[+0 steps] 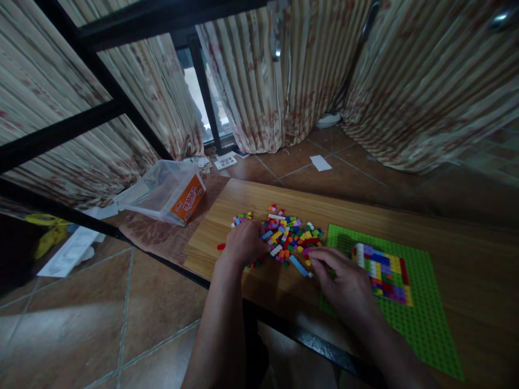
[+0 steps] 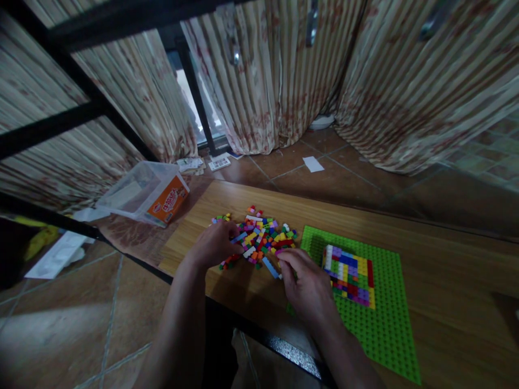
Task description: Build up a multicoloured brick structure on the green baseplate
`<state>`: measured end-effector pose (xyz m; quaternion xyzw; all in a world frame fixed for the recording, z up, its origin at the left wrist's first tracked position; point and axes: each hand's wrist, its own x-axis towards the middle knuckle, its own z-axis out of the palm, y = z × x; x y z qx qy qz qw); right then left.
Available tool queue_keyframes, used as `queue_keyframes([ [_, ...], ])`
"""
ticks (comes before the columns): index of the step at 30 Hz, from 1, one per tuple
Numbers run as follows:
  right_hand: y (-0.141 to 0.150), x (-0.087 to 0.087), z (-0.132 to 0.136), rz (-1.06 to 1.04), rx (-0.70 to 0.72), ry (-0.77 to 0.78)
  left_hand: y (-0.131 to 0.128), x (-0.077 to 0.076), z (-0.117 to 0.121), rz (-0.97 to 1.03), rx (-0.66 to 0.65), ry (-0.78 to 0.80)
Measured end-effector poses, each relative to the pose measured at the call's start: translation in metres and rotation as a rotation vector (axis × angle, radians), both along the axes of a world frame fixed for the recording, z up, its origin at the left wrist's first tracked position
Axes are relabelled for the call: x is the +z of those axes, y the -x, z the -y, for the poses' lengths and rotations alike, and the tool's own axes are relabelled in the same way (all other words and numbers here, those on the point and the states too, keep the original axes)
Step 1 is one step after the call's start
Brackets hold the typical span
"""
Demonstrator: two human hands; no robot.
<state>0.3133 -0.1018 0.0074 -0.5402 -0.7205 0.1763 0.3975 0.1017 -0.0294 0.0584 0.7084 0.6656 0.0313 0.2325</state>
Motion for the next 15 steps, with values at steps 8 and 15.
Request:
queue_keyframes([
  [8, -0.0009, -0.0007, -0.001, -0.017, 0.009, 0.003, 0.0048, -0.0048, -0.0053, 0.229, -0.038, -0.019],
  [15, 0.0074, 0.0053, 0.0019, -0.281, -0.063, 0.21, -0.0026, 0.0049, -0.0008, 0.789, -0.123, 0.088],
])
